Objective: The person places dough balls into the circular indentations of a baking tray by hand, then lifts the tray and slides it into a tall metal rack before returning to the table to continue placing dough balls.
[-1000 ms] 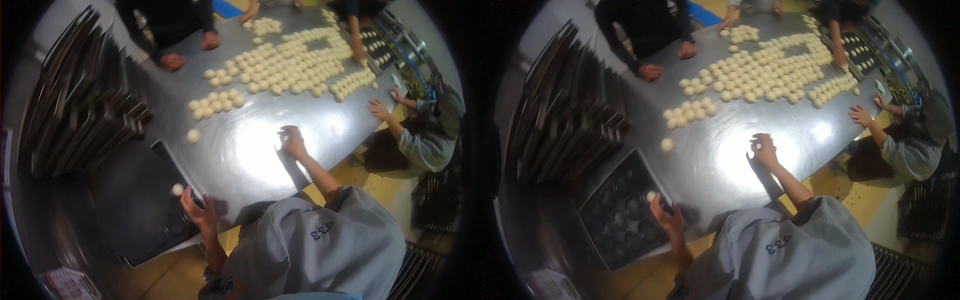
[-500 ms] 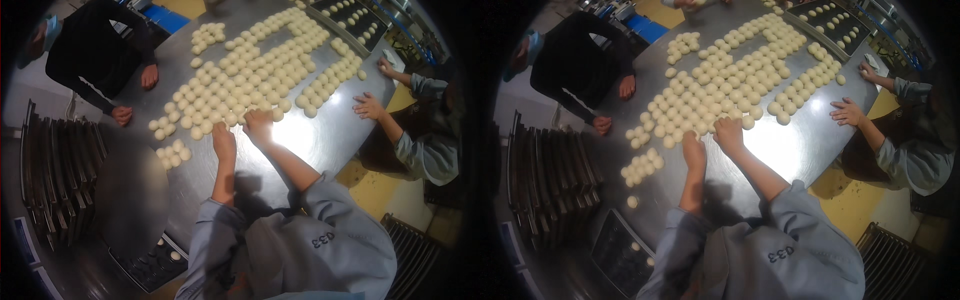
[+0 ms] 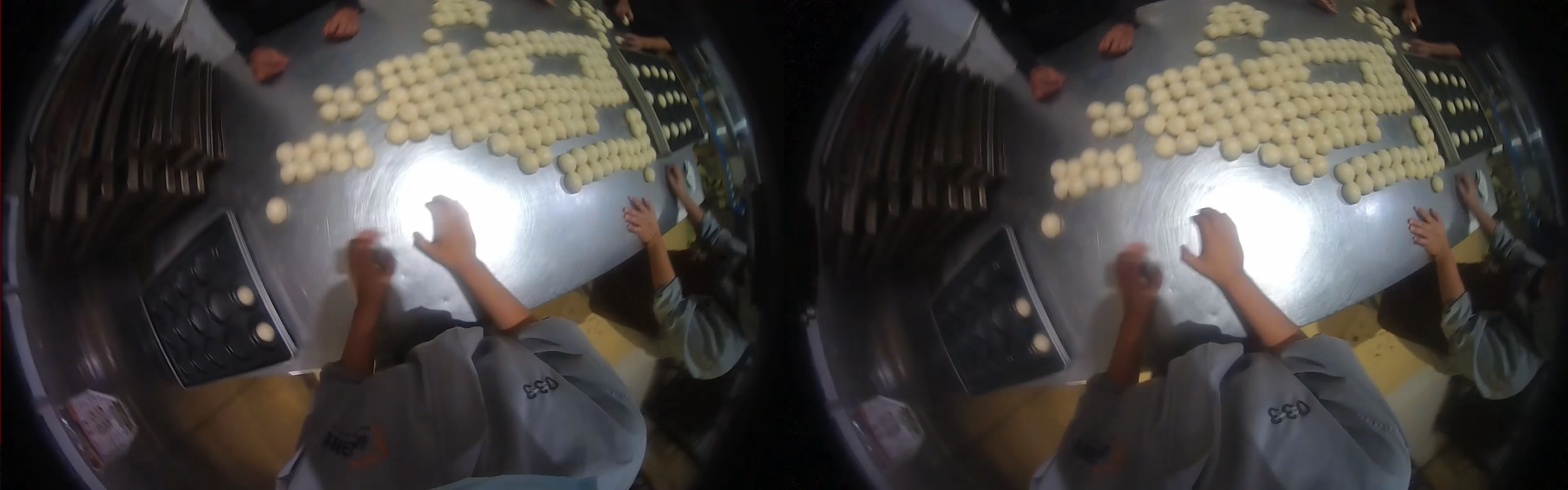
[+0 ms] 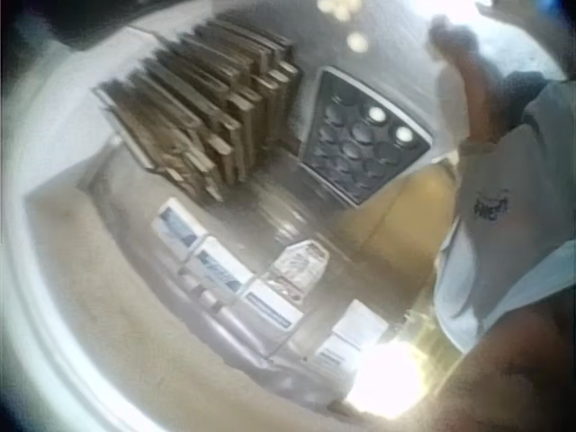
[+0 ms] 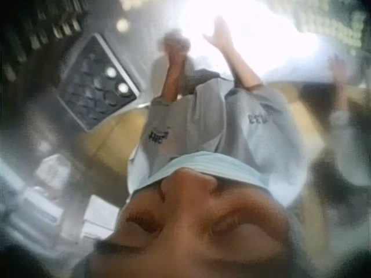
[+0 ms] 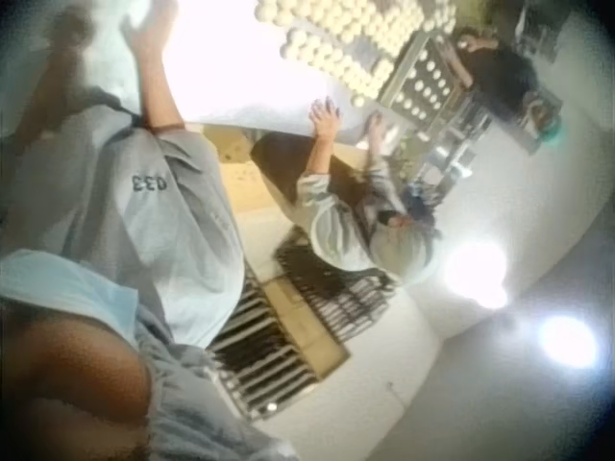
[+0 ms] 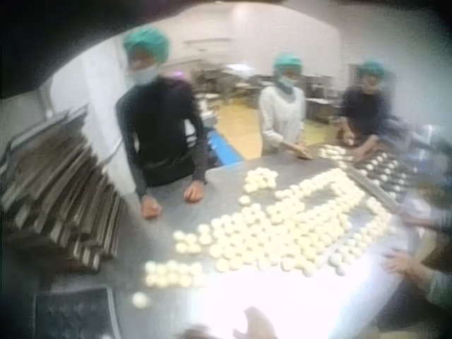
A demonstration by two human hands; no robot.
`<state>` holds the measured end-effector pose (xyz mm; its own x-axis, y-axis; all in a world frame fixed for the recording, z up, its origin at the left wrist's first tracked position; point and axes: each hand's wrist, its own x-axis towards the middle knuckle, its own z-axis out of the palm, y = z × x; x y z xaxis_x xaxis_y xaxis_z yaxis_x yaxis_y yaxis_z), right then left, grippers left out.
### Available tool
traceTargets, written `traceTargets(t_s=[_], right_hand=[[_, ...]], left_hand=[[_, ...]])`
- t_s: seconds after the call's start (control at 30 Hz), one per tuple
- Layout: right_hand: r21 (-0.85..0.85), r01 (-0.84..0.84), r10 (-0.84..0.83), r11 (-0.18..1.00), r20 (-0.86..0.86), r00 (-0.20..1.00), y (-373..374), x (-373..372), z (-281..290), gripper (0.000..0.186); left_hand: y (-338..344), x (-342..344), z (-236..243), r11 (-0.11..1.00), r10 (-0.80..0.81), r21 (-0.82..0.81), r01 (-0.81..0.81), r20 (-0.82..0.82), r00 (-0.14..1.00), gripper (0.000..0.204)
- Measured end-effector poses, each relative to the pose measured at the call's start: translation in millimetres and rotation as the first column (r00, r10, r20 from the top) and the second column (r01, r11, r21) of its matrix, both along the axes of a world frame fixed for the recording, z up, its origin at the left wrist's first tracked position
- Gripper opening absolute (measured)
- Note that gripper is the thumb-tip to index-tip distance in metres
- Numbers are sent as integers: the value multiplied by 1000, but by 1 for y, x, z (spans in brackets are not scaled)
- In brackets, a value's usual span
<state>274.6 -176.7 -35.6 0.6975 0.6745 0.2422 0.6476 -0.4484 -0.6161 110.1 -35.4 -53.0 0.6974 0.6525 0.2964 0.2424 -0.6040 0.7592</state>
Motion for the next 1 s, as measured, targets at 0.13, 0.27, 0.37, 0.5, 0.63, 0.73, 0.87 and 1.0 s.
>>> traceTargets(t_s=[0.13,0.27,0.37,0.5,0.63,0.73,0.87,1.0], right_hand=[[-8,-420,403,908,-268,875,-93,12,-35,38],[-252,-68,121,965,201,972,-49,55,-1,28],[94,-10,15,996,-53,998,29,2,-4,21],[192,-197,229,962,-165,959,-58,-33,-19,15],[15,107,-108,994,202,973,-7,27,-23,19],[100,-27,34,995,-79,996,32,-20,-8,16],[-35,-195,197,980,74,978,-58,-6,-15,14],[6,20,-21,1000,258,966,-6,39,-19,19]], left_hand=[[-1,-87,-15,919,-357,112,377,-166,919,23],[67,-48,1,895,110,443,-60,-88,990,21],[32,-2,8,981,-173,86,174,-20,985,13],[41,-80,-15,956,-293,-1,293,-14,956,10],[85,-30,-3,989,-115,69,130,-192,975,10],[41,-2,2,963,-265,-65,260,-97,959,10],[67,-86,-41,761,-316,-596,256,5,949,12],[75,-9,-12,981,-113,160,112,-3,994,14]])
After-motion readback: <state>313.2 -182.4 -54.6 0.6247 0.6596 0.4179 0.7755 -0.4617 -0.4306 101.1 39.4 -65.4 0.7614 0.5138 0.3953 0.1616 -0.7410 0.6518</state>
